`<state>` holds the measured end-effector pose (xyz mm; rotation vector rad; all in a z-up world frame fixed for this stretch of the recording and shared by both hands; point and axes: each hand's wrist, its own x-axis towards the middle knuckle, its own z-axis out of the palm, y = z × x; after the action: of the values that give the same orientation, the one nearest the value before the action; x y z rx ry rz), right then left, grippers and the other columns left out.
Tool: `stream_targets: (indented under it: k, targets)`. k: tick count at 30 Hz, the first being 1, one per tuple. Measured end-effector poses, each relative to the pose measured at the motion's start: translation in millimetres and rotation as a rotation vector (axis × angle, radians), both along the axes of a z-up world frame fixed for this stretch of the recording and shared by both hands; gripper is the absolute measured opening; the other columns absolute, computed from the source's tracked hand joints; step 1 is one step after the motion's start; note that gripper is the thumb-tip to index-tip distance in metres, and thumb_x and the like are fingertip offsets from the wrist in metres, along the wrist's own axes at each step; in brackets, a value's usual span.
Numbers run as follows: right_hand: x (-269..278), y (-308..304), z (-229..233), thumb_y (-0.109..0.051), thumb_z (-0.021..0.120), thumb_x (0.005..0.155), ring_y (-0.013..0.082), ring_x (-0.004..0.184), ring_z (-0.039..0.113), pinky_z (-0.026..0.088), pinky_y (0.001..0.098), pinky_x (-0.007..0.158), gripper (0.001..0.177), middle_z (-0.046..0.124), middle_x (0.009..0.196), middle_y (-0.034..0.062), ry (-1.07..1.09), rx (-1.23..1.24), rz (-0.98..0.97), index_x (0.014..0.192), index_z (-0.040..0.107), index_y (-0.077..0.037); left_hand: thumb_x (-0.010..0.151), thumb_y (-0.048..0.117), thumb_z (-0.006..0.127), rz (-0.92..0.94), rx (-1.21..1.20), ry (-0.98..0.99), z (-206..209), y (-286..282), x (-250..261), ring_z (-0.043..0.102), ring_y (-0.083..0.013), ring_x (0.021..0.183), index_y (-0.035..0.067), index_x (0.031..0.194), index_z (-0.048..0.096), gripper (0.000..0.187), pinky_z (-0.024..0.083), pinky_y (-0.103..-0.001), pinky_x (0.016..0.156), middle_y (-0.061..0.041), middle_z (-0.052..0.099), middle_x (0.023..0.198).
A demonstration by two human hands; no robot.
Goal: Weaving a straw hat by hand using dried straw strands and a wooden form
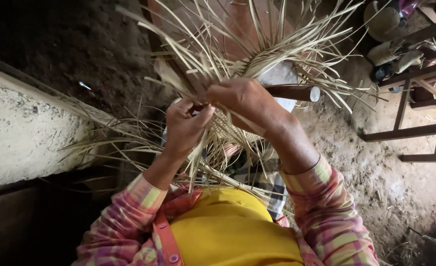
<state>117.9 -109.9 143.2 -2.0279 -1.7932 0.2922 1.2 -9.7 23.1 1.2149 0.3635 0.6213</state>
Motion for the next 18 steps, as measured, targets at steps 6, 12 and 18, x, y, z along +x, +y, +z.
stream_targets:
  k: [6,12,18]
  targets:
    - [5,-8,-8,-0.001,0.067,0.096,0.0327,0.070,0.072,0.062,0.0394,0.066,0.019,0.072,0.080,0.0155,-0.009,0.037,0.007,0.114,0.073,-0.004,0.088,0.005,0.080,-0.024,-0.028,0.068,-4,4,-1,0.061,-0.0109,0.072,0.001,0.084,0.072,0.009,0.050,-0.028,0.058,-0.010,0.068,0.074]
    - [8,-11,1,0.002,0.066,0.093,0.0362,0.087,0.074,0.061,0.0384,0.079,0.024,0.074,0.096,0.0203,0.098,-0.057,0.054,0.114,0.075,-0.005,0.100,0.014,0.076,-0.128,-0.020,0.062,4,14,-3,0.059,-0.0175,0.074,0.000,0.091,0.073,0.016,0.049,-0.046,0.075,-0.012,0.063,0.071]
    - [17,-15,-18,-0.002,0.070,0.094,0.0318,0.080,0.075,0.061,0.0365,0.074,0.011,0.074,0.087,0.0142,0.019,0.063,0.056,0.103,0.074,-0.005,0.101,0.012,0.073,-0.187,0.023,0.120,0,17,1,0.059,-0.0171,0.080,-0.003,0.101,0.073,0.014,0.050,-0.046,0.073,-0.015,0.067,0.079]
